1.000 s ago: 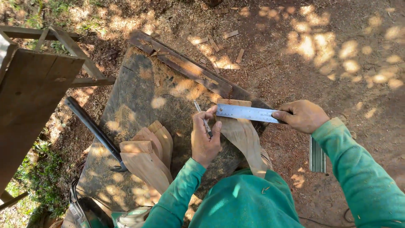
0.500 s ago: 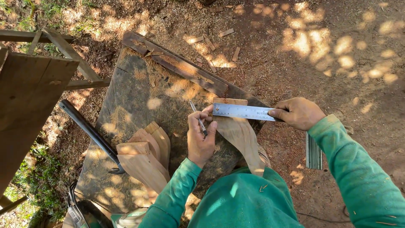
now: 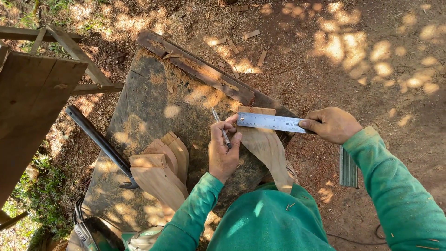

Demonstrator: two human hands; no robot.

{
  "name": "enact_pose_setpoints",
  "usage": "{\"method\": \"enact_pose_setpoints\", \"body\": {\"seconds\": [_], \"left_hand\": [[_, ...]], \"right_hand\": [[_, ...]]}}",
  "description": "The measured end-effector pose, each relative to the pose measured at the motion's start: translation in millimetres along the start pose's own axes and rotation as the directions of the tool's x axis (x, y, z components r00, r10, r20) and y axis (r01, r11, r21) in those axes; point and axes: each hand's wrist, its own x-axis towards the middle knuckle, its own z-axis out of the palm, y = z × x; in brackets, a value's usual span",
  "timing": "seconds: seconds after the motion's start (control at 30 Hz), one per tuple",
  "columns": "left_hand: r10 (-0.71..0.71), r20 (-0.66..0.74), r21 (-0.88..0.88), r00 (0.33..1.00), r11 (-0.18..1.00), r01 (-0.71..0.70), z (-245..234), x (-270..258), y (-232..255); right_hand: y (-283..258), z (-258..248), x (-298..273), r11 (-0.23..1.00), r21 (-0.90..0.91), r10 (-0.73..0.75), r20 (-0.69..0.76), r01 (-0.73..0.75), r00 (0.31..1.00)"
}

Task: Sand and shape wooden furniture components using an angle grinder and measure them with a square and ruler.

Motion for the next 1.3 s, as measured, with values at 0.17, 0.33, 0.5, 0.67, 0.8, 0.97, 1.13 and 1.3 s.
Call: {"method": "enact_pose_setpoints", "body": {"seconds": [0.17, 0.33, 0.5, 0.67, 0.8, 0.97, 1.13, 1.3], "left_hand": [[0.009, 0.000, 0.048, 1.000, 0.999, -0.009, 0.0, 2.1, 3.5], [0.005, 0.011, 0.079, 1.000, 0.997, -0.006, 1.8, 1.3, 0.7], [-0.020, -0.020, 0.118, 1.000, 0.993, 0.022, 3.8, 1.9, 4.8], [-0.001, -0.011, 0.116, 1.000, 0.993, 0.002, 5.2, 2.6, 4.7], [0.012, -0.011, 0.135, 1.000, 0.991, -0.010, 4.3, 1.9, 1.9], [0.263, -0.085, 0.338, 0.961, 0.915, -0.221, -18.7, -14.2, 38.7], [0.319, -0.346, 0.475, 0.882, 0.870, -0.128, -56.8, -92.7, 50.6], [0.194, -0.605, 0.354, 0.772, 0.934, 0.042, -85.3, -150.7, 5.9]], "right_hand": [[0.2, -3.4, 0.5, 0.998, -0.064, 0.003, 0.035, -0.001, 0.999], [0.4, -1.7, 2.8, 0.997, -0.079, 0.021, 0.030, -0.019, 0.999], [3.4, 0.7, 6.7, 0.995, -0.092, 0.036, 0.035, -0.033, 0.999], [5.3, 1.8, 7.1, 0.997, -0.069, 0.037, 0.029, -0.035, 0.999], [4.8, 1.1, 6.3, 0.996, -0.077, 0.038, 0.029, -0.036, 0.999], [-6.3, -6.2, -13.6, 0.991, -0.066, -0.122, -0.043, 0.119, 0.992], [5.0, 7.4, -47.0, 0.988, 0.115, -0.088, -0.109, 0.100, 0.990], [-8.8, 42.6, -57.1, 0.961, 0.276, 0.010, 0.049, -0.023, 0.999]]}}
